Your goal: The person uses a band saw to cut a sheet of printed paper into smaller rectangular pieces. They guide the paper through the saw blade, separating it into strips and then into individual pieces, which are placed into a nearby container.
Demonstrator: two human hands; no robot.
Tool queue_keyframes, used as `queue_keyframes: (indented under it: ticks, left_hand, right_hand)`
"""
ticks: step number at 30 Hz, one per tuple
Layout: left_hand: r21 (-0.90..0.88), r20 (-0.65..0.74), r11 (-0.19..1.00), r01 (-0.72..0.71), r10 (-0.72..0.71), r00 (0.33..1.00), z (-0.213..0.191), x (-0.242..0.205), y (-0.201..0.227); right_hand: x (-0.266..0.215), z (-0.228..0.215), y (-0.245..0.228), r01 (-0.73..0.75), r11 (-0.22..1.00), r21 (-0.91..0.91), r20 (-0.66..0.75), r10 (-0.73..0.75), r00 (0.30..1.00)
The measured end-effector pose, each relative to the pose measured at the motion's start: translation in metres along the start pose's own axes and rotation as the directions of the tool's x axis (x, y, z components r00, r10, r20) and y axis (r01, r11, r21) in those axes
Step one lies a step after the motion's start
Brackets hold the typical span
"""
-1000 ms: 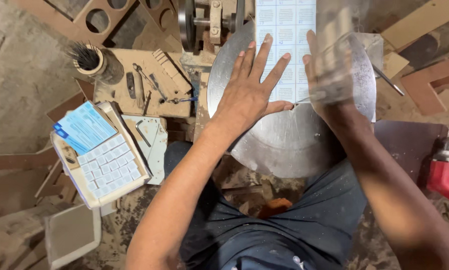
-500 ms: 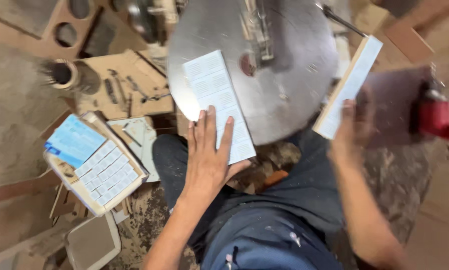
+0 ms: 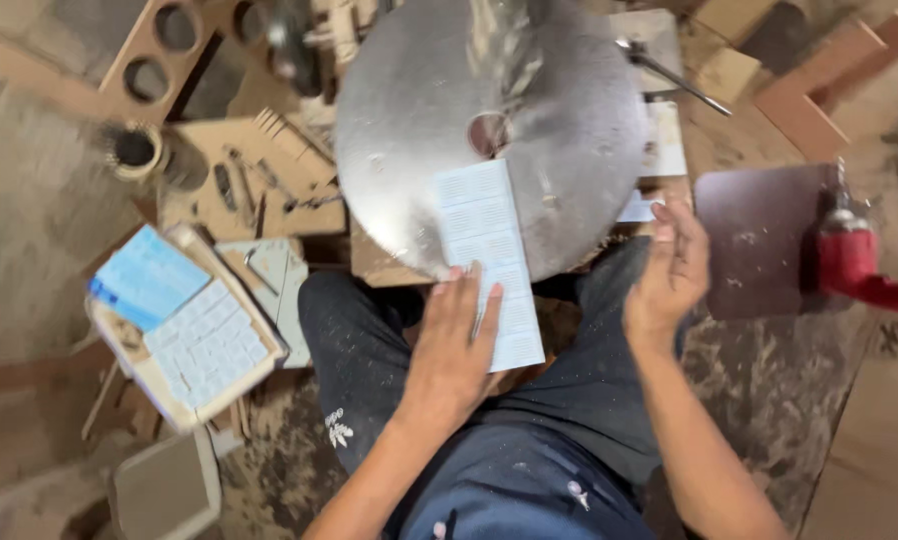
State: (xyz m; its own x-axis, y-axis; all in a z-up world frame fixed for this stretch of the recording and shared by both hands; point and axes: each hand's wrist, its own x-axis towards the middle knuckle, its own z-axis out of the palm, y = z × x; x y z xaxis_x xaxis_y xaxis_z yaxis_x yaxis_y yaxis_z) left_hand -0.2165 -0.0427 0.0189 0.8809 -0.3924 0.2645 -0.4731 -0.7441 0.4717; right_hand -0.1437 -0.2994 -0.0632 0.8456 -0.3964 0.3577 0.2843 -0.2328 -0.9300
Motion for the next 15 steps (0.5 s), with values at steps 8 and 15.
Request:
queue_keyframes:
  ticks: [8, 15]
  left_hand:
    - [-0.124, -0.019, 0.992, -0.034, 0.032, 0.999, 0.007, 0.011, 0.011]
    - [0.023, -0.123, 0.998, 0.052, -0.049, 0.991, 0.011, 0.014, -0.002]
  right_hand:
    - [0.040, 0.076, -0.088, 0.516, 0.767, -0.381, 0.714, -0.109, 0.691]
    - [0.044, 0.086, -0.074, 0.547, 0.720, -0.428, 0.721, -0.092, 0.686]
